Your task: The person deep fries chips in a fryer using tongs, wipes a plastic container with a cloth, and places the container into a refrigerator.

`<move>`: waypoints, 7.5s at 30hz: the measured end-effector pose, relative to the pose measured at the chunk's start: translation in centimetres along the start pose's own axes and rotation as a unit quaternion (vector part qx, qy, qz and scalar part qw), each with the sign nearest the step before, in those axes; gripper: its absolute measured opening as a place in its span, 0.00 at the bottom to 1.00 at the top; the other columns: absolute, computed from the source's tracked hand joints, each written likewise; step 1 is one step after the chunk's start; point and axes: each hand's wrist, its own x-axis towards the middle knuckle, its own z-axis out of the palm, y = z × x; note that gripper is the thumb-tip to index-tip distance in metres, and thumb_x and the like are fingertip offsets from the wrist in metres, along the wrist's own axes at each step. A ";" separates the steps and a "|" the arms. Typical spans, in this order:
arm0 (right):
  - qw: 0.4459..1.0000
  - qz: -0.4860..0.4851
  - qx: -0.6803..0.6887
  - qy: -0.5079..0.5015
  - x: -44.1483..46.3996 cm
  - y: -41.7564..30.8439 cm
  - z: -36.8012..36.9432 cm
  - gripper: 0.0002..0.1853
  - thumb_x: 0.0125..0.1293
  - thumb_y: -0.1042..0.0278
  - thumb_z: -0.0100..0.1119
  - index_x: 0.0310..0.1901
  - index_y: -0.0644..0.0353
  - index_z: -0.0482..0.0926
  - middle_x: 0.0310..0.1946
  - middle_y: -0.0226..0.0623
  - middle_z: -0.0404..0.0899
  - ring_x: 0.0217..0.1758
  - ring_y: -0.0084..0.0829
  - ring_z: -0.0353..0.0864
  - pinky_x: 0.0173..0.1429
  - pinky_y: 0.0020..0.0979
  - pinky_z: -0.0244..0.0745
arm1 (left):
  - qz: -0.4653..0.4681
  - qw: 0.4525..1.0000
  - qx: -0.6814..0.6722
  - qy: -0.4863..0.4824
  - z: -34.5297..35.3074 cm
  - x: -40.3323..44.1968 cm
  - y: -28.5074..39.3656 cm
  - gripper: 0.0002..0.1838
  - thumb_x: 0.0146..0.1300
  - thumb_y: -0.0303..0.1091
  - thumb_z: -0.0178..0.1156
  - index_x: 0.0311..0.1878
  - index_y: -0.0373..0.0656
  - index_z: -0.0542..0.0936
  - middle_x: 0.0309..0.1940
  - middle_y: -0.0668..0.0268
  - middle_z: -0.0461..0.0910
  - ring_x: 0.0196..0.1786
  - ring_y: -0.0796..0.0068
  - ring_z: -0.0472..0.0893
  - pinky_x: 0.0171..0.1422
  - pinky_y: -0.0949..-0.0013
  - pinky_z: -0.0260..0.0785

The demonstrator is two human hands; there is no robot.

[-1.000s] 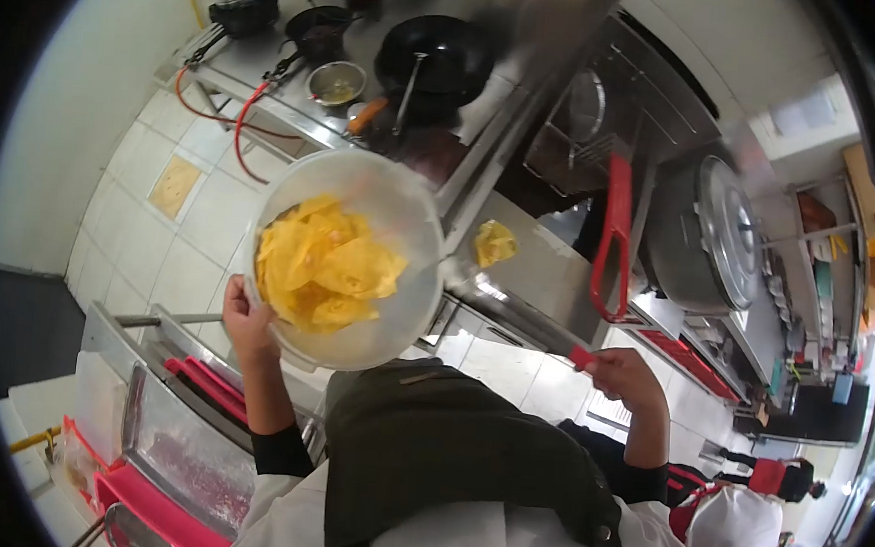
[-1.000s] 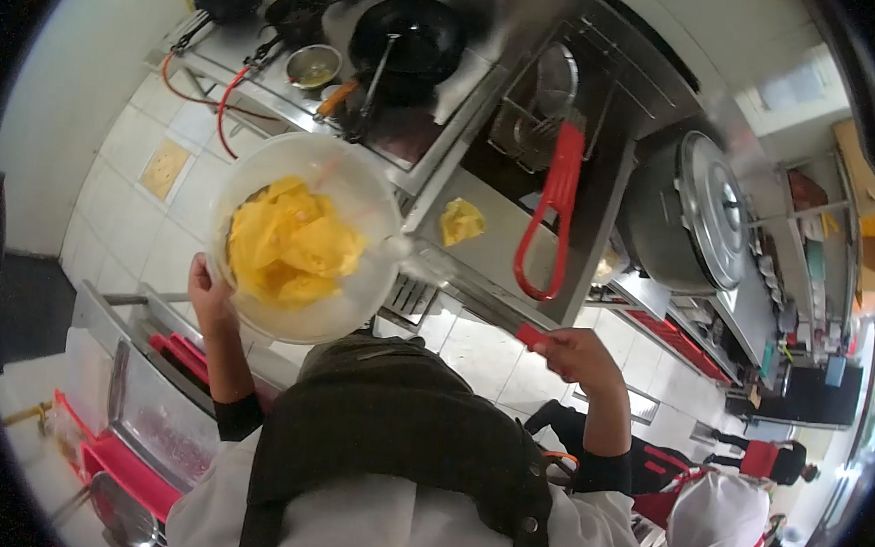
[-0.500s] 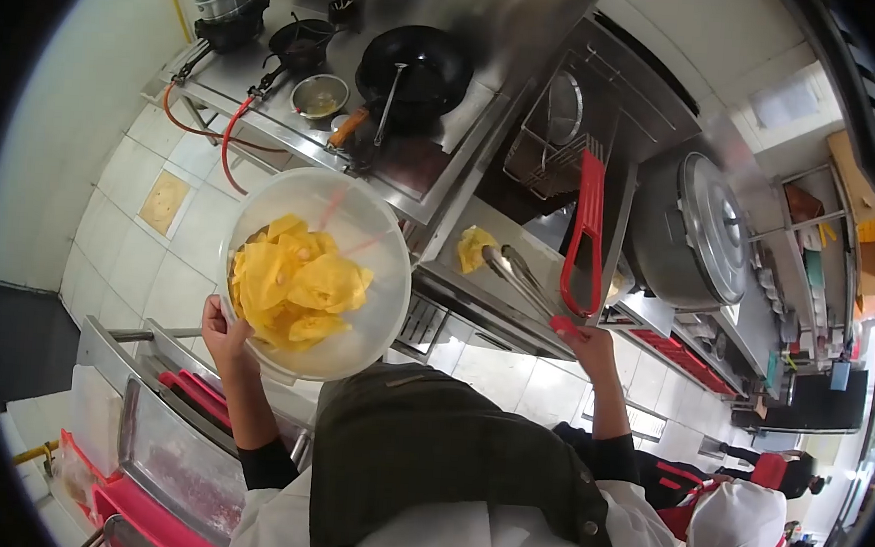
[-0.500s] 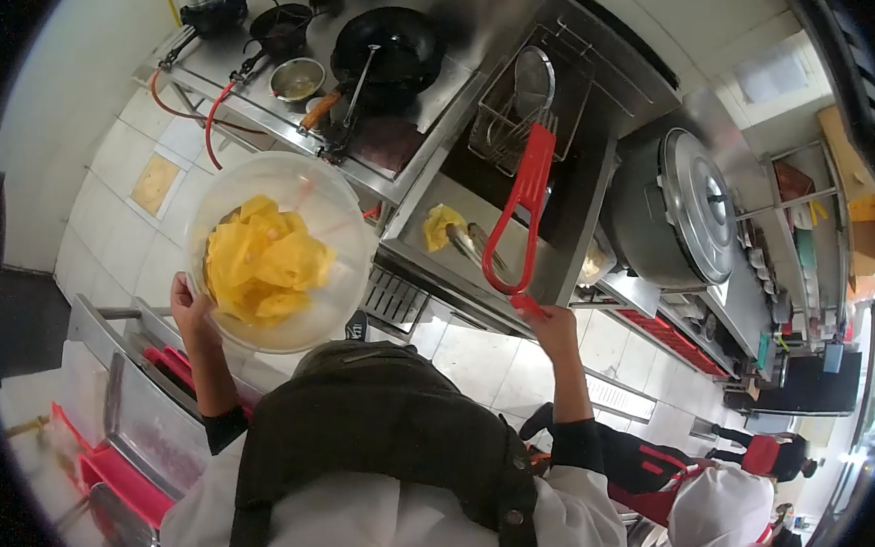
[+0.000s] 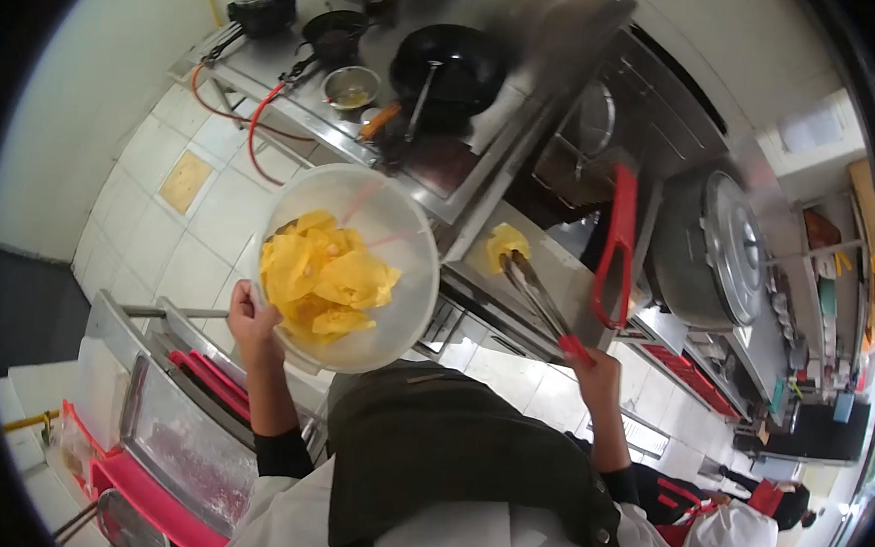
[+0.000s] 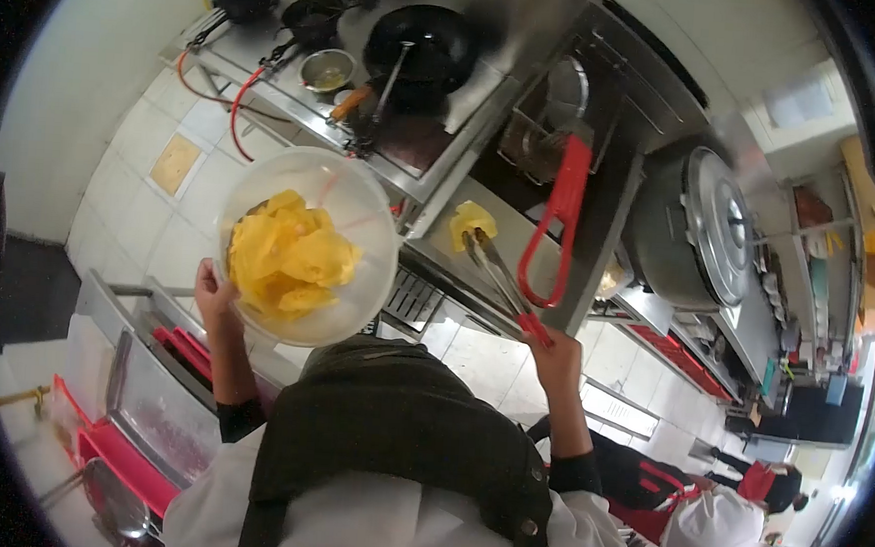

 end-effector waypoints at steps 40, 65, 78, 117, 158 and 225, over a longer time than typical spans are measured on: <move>0.973 0.090 0.089 -0.193 -6.1 1.7 -13.2 0.22 0.47 0.54 0.74 0.37 0.65 0.84 0.22 0.39 0.81 0.24 0.25 0.75 0.33 0.28 0.71 | 0.154 0.983 0.102 0.010 -1.2 5.4 31.0 0.35 0.62 0.46 0.51 0.69 0.40 0.56 0.63 0.58 0.66 0.52 0.66 0.75 0.49 0.62 0.72; 0.867 0.377 0.260 0.195 -32.3 29.9 -23.9 0.22 0.46 0.56 0.74 0.29 0.71 0.82 0.13 0.32 0.72 0.17 0.20 0.69 0.24 0.29 0.64 | -0.112 0.577 -0.006 -0.809 74.8 -35.2 21.5 0.14 0.43 0.30 0.54 0.36 0.39 0.78 0.29 0.63 0.79 0.29 0.66 0.79 0.42 0.62 0.77; 0.837 0.494 0.190 0.140 -35.0 53.0 -33.7 0.29 0.45 0.43 0.71 0.30 0.68 0.82 0.30 0.55 0.80 0.38 0.49 0.81 0.43 0.42 0.74 | -0.256 0.646 -0.084 -0.714 106.9 -70.1 -3.8 0.02 0.42 0.29 0.53 0.21 0.48 0.70 0.29 0.68 0.72 0.35 0.68 0.71 0.42 0.66 0.66; 0.768 0.534 0.342 0.091 -21.7 80.5 -51.9 0.22 0.55 0.52 0.68 0.39 0.66 0.82 0.23 0.38 0.81 0.27 0.26 0.80 0.35 0.30 0.73 | -0.370 0.693 -0.205 -0.583 133.6 -96.1 -44.8 0.25 0.70 0.54 0.44 0.59 0.46 0.70 0.55 0.64 0.74 0.59 0.71 0.72 0.63 0.68 0.60; 0.901 -0.407 -0.018 0.149 22.8 8.6 -24.1 0.20 0.55 0.60 0.65 0.49 0.56 0.78 0.36 0.40 0.80 0.33 0.39 0.82 0.35 0.35 0.75 | -0.278 0.663 0.157 -0.677 45.3 -27.2 -9.2 0.09 0.57 0.28 0.56 0.40 0.38 0.80 0.24 0.73 0.76 0.25 0.89 0.69 0.29 0.81 0.60; 0.932 0.324 0.160 -0.043 2.9 69.9 -21.1 0.10 0.59 0.70 0.61 0.41 0.62 0.78 0.25 0.45 0.79 0.27 0.43 0.79 0.33 0.39 0.71 | 0.383 0.512 0.599 -0.483 82.0 -23.6 -66.9 0.09 0.50 0.38 0.59 0.30 0.44 0.82 0.33 0.56 0.81 0.40 0.55 0.80 0.45 0.50 0.70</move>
